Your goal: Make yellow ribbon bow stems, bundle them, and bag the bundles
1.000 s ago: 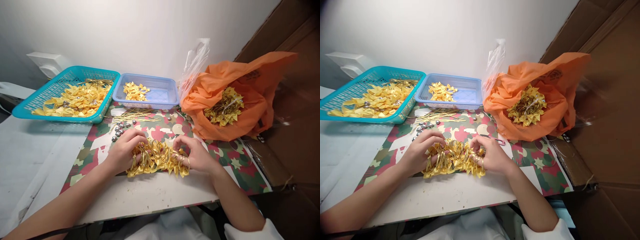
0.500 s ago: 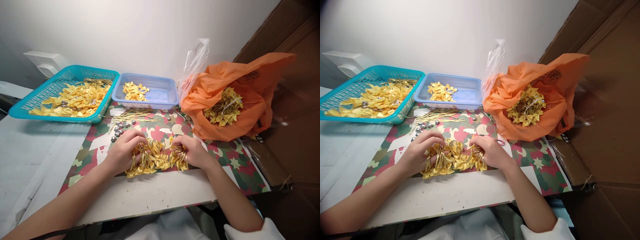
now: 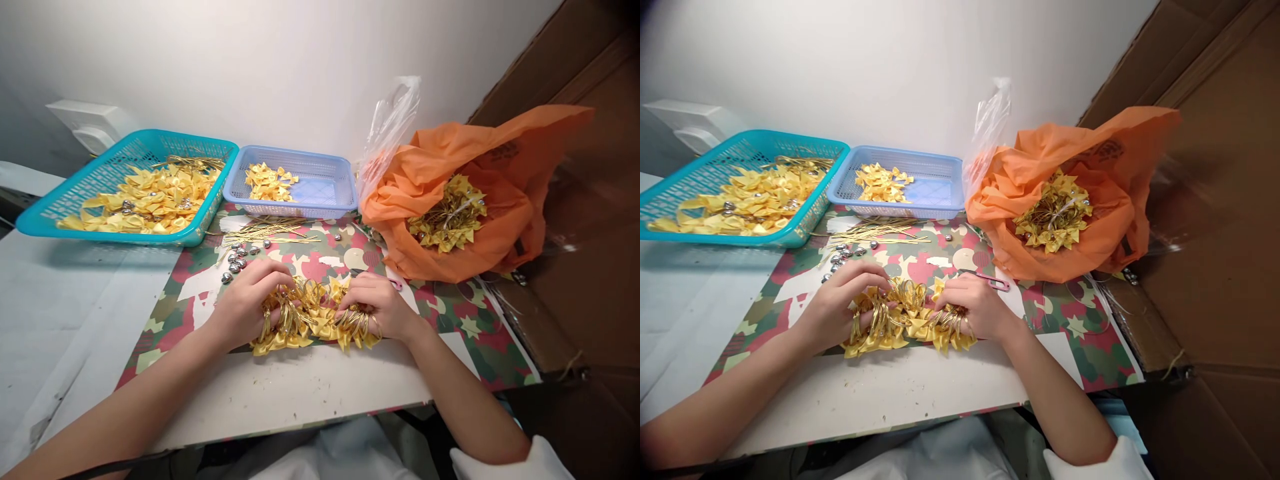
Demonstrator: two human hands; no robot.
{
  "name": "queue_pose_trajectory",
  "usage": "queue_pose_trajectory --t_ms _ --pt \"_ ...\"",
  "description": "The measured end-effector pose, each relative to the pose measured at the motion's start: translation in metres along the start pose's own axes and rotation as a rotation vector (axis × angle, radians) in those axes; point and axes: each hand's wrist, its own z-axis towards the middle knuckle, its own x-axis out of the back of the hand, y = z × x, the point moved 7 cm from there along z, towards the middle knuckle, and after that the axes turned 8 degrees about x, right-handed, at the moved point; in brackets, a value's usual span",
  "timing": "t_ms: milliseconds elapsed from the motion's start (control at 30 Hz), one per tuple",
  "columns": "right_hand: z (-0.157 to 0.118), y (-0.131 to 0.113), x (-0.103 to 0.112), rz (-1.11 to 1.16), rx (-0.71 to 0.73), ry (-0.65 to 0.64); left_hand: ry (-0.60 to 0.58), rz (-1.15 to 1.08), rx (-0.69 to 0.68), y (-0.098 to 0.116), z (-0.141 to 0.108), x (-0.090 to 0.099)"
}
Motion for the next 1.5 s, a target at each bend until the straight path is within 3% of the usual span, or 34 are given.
queue_pose_trajectory --t_ms 200,400,600,800,1033,1300,1500 --pt "0.001 -0.001 0.001 -0.027 0.005 0.028 0.003 0.011 -0.02 0.001 0.0 0.0" --pt "0.001 -0.004 0.013 -0.085 -0.007 0.203 0.002 0.002 -0.012 0.001 0.0 0.001" --pt "-0.003 0.006 0.003 0.002 -0.017 0.188 0.004 0.008 -0.024 0.003 0.001 0.001" --pt "0.002 0.012 -0.002 -0.031 0.02 0.294 0.0 -0.004 -0.016 0.001 0.001 -0.002" --pt "0.002 0.01 0.008 -0.129 0.005 0.371 -0.003 -0.005 -0.012 0.001 0.0 -0.001" --pt "0.002 0.014 0.009 -0.156 -0.072 0.34 -0.017 -0.008 -0.016 0.0 -0.002 -0.003" --pt "0.002 0.014 0.012 -0.328 -0.129 0.271 -0.021 -0.004 -0.021 -0.001 -0.002 -0.004"
